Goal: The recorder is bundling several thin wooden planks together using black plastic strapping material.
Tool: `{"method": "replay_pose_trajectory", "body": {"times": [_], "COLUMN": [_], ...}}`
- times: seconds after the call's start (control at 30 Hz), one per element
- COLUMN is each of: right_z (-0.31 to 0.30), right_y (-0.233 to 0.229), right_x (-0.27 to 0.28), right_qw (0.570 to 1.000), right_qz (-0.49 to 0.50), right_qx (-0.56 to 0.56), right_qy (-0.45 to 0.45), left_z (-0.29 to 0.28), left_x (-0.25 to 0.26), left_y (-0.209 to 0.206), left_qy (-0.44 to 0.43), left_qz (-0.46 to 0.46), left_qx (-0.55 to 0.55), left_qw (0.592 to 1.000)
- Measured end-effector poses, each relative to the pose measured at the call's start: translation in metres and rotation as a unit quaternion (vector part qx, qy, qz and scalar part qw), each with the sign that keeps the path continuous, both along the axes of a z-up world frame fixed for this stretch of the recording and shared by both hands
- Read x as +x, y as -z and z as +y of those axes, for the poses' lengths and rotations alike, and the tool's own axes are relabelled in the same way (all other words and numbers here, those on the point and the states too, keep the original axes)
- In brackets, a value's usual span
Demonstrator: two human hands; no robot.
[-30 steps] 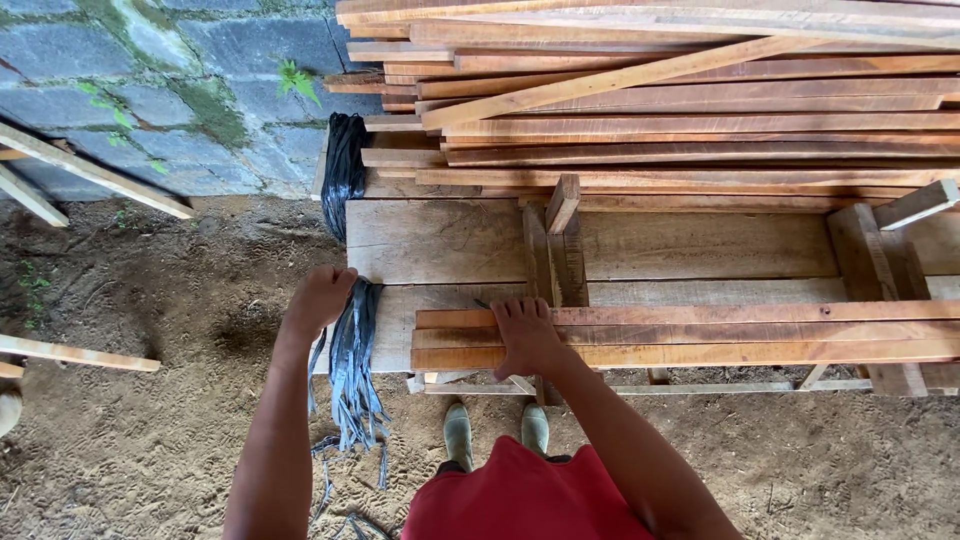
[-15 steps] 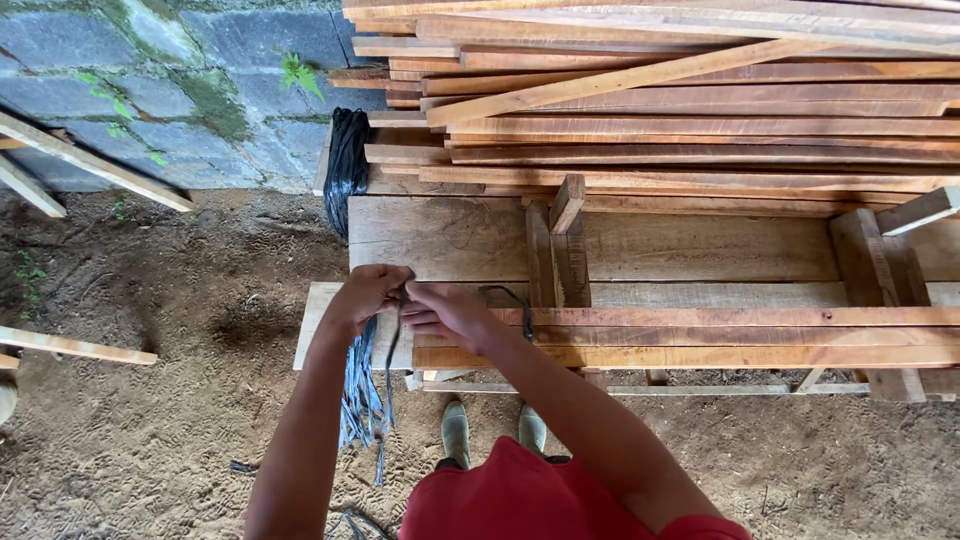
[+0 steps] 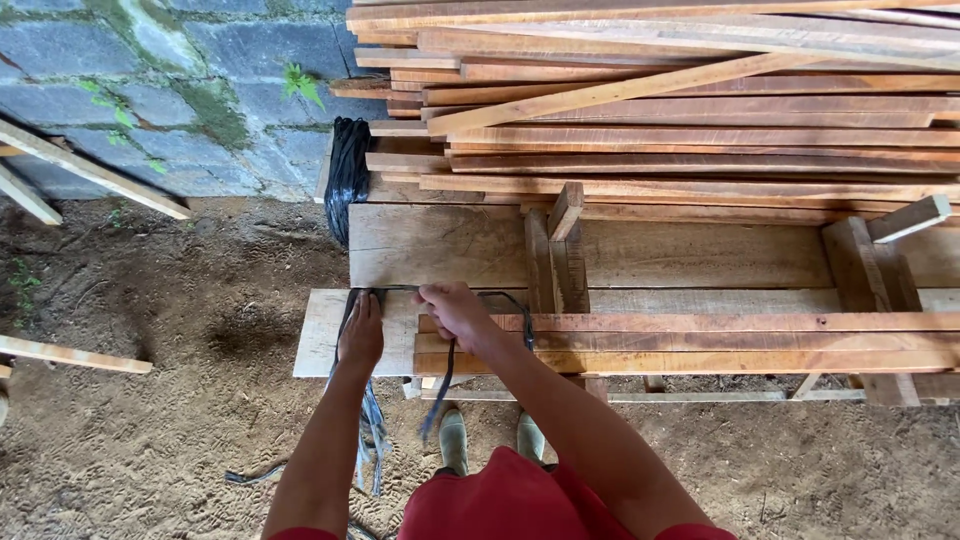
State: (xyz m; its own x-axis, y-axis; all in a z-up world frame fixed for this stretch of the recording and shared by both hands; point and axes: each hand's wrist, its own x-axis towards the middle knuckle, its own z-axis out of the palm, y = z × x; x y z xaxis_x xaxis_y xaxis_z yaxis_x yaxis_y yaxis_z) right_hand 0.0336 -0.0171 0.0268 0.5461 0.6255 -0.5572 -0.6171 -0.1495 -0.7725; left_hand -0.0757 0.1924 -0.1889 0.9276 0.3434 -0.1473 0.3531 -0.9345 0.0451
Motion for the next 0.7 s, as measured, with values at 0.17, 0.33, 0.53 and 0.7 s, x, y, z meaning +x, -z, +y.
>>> {"method": "replay_pose_trajectory", "body": {"times": [0.17, 0.33, 0.53, 0.7], "right_z": [-0.004, -0.002, -0.007, -0.025], "right_y": [-0.026, -0.044, -0.058, -0.095], "right_x": [-0.009, -0.009, 0.006, 0.002], "right_qw": [1.000, 0.998, 0.987, 0.954], "right_qz": [-0.030, -0.066, -0.147, -0.198], "right_qx": [-0.003, -0.002, 0.056, 0.181], "right_qy": [0.001, 0.023, 0.039, 0.132], "left_z": [0.002, 0.005, 0.010, 0.008], "left_x": [0.002, 0.006, 0.007, 0.008], "left_y": [0.001, 0.008, 0.011, -0.005], "left_qy": [-0.003, -0.002, 0.015, -0.004], "left_qz": [0.005, 0.000, -0.022, 0.039], "left_qx": [0.002, 0.007, 0.011, -0.022], "left_qw": [1.000, 1.000, 1.000, 0.999]}}
